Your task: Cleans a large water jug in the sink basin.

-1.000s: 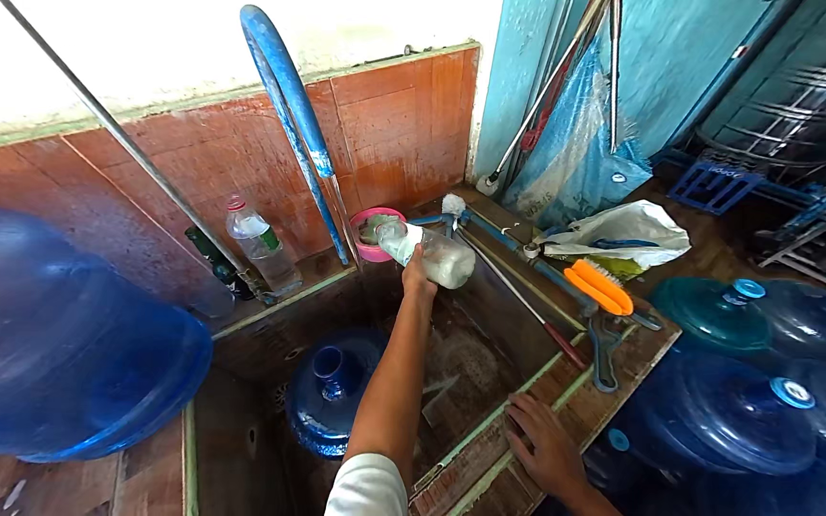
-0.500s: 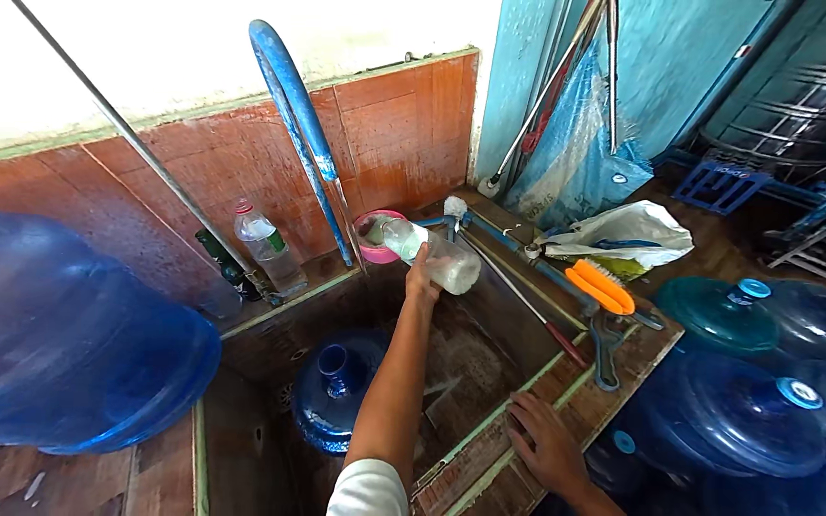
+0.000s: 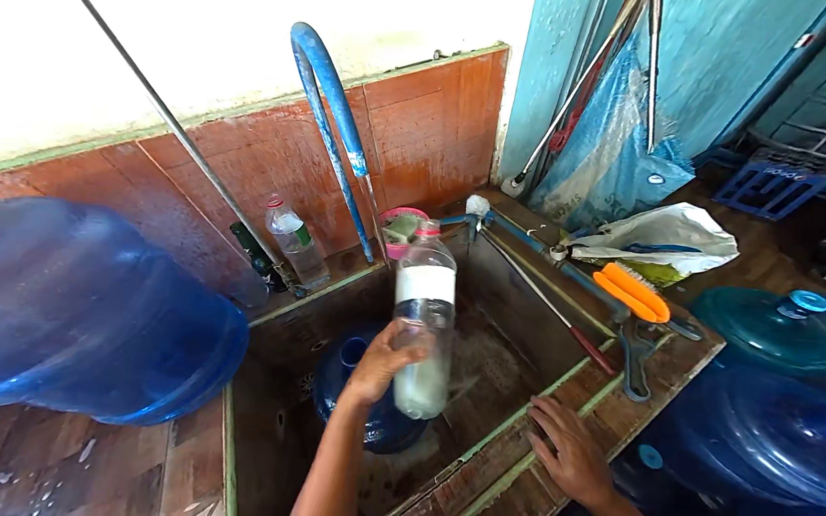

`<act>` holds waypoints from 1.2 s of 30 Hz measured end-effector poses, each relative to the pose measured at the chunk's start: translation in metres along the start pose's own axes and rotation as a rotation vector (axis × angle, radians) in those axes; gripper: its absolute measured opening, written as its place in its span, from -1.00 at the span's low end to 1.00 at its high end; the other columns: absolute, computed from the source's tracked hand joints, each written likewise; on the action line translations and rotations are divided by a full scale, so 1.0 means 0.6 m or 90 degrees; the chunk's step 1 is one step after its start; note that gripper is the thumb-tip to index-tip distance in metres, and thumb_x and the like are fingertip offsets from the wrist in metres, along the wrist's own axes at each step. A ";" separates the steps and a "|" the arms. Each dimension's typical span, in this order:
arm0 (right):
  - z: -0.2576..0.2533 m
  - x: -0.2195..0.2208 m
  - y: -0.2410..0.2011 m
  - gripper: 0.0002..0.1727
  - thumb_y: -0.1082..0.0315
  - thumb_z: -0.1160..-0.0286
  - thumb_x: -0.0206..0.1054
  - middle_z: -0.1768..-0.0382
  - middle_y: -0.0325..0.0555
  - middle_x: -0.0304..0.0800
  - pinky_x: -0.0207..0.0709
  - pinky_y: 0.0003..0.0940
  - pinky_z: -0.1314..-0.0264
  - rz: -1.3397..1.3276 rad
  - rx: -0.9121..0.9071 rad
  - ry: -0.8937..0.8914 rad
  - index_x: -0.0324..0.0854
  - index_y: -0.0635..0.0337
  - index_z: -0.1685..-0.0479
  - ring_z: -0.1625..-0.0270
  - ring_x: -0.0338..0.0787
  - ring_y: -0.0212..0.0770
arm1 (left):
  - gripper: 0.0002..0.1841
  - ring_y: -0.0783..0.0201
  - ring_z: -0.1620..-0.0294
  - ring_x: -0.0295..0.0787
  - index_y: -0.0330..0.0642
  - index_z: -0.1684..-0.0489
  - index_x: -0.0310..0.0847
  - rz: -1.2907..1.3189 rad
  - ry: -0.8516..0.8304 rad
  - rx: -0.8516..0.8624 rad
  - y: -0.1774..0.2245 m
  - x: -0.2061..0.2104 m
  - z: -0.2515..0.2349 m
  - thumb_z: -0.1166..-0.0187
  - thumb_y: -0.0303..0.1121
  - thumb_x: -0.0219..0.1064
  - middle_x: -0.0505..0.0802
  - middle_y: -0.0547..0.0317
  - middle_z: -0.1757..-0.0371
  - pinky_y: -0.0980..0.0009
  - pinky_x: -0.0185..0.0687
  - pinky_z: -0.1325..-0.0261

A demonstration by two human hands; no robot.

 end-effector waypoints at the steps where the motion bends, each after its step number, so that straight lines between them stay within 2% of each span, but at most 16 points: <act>1: -0.001 0.000 0.000 -0.46 0.03 -0.56 0.11 -0.33 0.15 0.81 0.47 0.24 -0.51 0.003 0.001 0.001 0.84 0.27 -0.09 -0.46 0.72 0.22 | -0.50 0.30 -0.09 0.82 -0.28 -0.16 0.56 0.021 0.022 0.043 0.027 -0.030 0.013 -0.24 -0.29 0.53 0.88 0.16 0.00 0.30 0.73 -0.25; 2: -0.001 0.000 0.000 -0.46 0.03 -0.55 0.11 -0.33 0.15 0.81 0.47 0.24 -0.52 0.003 0.003 0.001 0.84 0.27 -0.09 -0.47 0.72 0.23 | -0.49 0.27 -0.09 0.84 -0.25 -0.15 0.59 0.033 0.054 0.090 0.055 -0.065 0.022 -0.26 -0.21 0.57 0.90 0.16 0.00 0.28 0.75 -0.25; 4: 0.000 0.002 0.002 -0.46 0.04 -0.56 0.10 -0.33 0.16 0.80 0.46 0.25 -0.52 0.004 0.005 -0.002 0.84 0.28 -0.09 -0.47 0.71 0.24 | -0.55 0.30 -0.07 0.84 -0.19 -0.16 0.57 -0.007 0.150 0.158 0.112 -0.136 0.024 -0.36 -0.18 0.46 0.90 0.21 -0.02 0.32 0.76 -0.20; 7: 0.001 0.002 0.003 -0.44 0.00 -0.57 0.07 -0.34 0.14 0.80 0.46 0.22 -0.53 0.014 0.006 0.001 0.85 0.26 -0.08 -0.47 0.72 0.22 | -0.56 0.32 -0.22 0.73 -0.20 -0.37 0.45 -0.117 0.302 0.177 0.148 -0.218 -0.025 -0.50 -0.31 0.27 0.79 0.13 -0.25 0.29 0.64 -0.28; 9: 0.003 0.000 0.005 -0.42 -0.01 -0.60 0.05 -0.34 0.14 0.80 0.46 0.22 -0.53 0.014 0.007 0.001 0.84 0.26 -0.08 -0.48 0.71 0.22 | -0.51 0.26 -0.31 0.66 -0.30 -0.49 0.37 -0.136 0.369 0.173 0.136 -0.249 -0.088 -0.59 -0.42 0.35 0.69 -0.04 -0.38 0.25 0.59 -0.36; 12: 0.004 -0.004 0.005 -0.45 0.03 -0.60 0.07 -0.36 0.12 0.80 0.44 0.20 -0.56 0.010 0.021 -0.016 0.83 0.24 -0.12 -0.50 0.70 0.20 | -0.39 0.20 -0.37 0.62 -0.36 -0.52 0.36 -0.129 0.457 0.166 0.093 -0.274 -0.189 -0.47 -0.48 0.50 0.66 -0.16 -0.40 0.24 0.55 -0.43; 14: 0.004 -0.008 0.002 -0.48 0.05 -0.57 0.10 -0.36 0.10 0.80 0.44 0.20 -0.55 0.009 0.031 -0.022 0.84 0.24 -0.12 -0.49 0.71 0.19 | -0.26 0.10 -0.49 0.56 -0.38 -0.62 0.25 -0.112 0.498 0.143 0.055 -0.287 -0.248 -0.40 -0.53 0.52 0.61 -0.24 -0.50 0.20 0.45 -0.56; 18: 0.007 -0.011 0.004 -0.49 0.04 -0.62 0.10 -0.37 0.08 0.79 0.44 0.17 -0.57 0.007 0.038 -0.027 0.83 0.21 -0.15 -0.51 0.70 0.15 | -0.19 -0.15 -0.53 0.57 -0.30 -0.70 0.20 -0.220 0.574 0.024 -0.017 -0.325 -0.331 -0.41 -0.39 0.55 0.62 -0.33 -0.50 -0.06 0.45 -0.56; 21: 0.009 -0.007 0.006 -0.48 0.01 -0.67 0.06 -0.42 0.01 0.77 0.42 0.13 -0.62 0.010 0.047 -0.036 0.82 0.14 -0.17 -0.56 0.66 0.10 | -0.12 -0.10 -0.68 0.41 -0.39 -0.79 0.03 -0.239 0.605 0.024 -0.041 -0.354 -0.359 -0.50 -0.38 0.51 0.46 -0.36 -0.66 0.10 0.29 -0.71; 23: 0.010 -0.004 0.008 -0.49 0.01 -0.69 0.05 -0.43 -0.01 0.77 0.40 0.08 -0.65 0.015 0.045 -0.037 0.81 0.12 -0.18 -0.58 0.64 0.07 | -0.03 -0.05 -0.82 0.18 -0.45 -0.85 -0.23 -0.246 0.604 0.069 -0.053 -0.368 -0.369 -0.54 -0.43 0.46 0.22 -0.37 -0.81 0.24 0.07 -0.82; 25: 0.005 -0.002 0.007 -0.50 0.00 -0.69 0.05 -0.40 -0.03 0.78 0.42 0.05 -0.64 0.025 0.039 -0.025 0.82 0.10 -0.16 -0.56 0.66 0.05 | -0.02 -0.03 -0.90 -0.02 -0.48 -0.86 -0.35 -0.285 0.595 0.073 -0.062 -0.375 -0.376 -0.58 -0.43 0.41 0.04 -0.37 -0.87 0.28 -0.09 -0.88; 27: 0.001 0.000 0.005 -0.52 0.03 -0.67 0.06 -0.36 -0.07 0.82 0.45 0.03 -0.61 0.025 0.051 -0.022 0.84 0.08 -0.09 -0.53 0.69 0.02 | 0.01 -0.08 -0.92 -0.10 -0.46 -0.86 -0.40 -0.338 0.589 0.025 -0.073 -0.374 -0.378 -0.60 -0.38 0.41 -0.04 -0.39 -0.88 0.24 -0.11 -0.88; 30: -0.038 -0.011 0.019 -0.64 0.25 -0.57 0.22 -0.27 0.13 0.84 0.55 0.19 -0.48 -0.027 0.151 -0.062 0.85 0.26 -0.04 -0.41 0.75 0.23 | 0.06 -0.17 -0.85 0.07 -0.45 -0.86 -0.41 -0.395 0.547 -0.119 -0.076 -0.356 -0.367 -0.56 -0.32 0.46 0.09 -0.46 -0.83 0.12 0.05 -0.83; 32: -0.083 -0.023 0.058 -0.61 0.35 -0.56 0.30 -0.42 0.35 0.66 0.46 0.32 -0.52 0.000 0.266 -0.096 0.73 0.33 -0.29 -0.51 0.61 0.41 | -0.06 -0.25 -0.70 0.35 -0.55 -0.81 -0.22 -0.408 0.481 -0.231 -0.064 -0.331 -0.342 -0.64 -0.22 0.39 0.35 -0.55 -0.68 0.00 0.25 -0.71; 34: -0.131 -0.038 0.115 -0.42 0.39 -0.54 0.35 -0.64 0.49 0.36 0.21 0.42 -0.67 0.059 0.368 -0.135 0.49 0.33 -0.59 -0.69 0.32 0.53 | -0.29 -0.28 -0.52 0.49 -0.61 -0.67 0.10 -0.357 0.384 -0.256 -0.055 -0.301 -0.315 -0.76 -0.19 0.25 0.49 -0.57 -0.53 -0.10 0.35 -0.55; 36: -0.164 -0.044 0.174 -0.25 0.46 -0.50 0.37 -0.66 0.56 0.27 0.10 0.44 -0.71 0.111 0.436 -0.173 0.25 0.32 -0.77 -0.71 0.25 0.58 | -0.44 -0.11 -0.32 0.63 -0.46 -0.64 0.25 -0.308 0.295 -0.253 -0.045 -0.267 -0.273 -0.86 -0.16 0.09 0.60 -0.43 -0.44 0.03 0.52 -0.37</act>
Point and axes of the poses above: each hand's wrist, its own z-axis away from the middle knuckle, its own x-axis out of the palm, y = z × x, the point moved 8 cm from there along -z, towards the middle knuckle
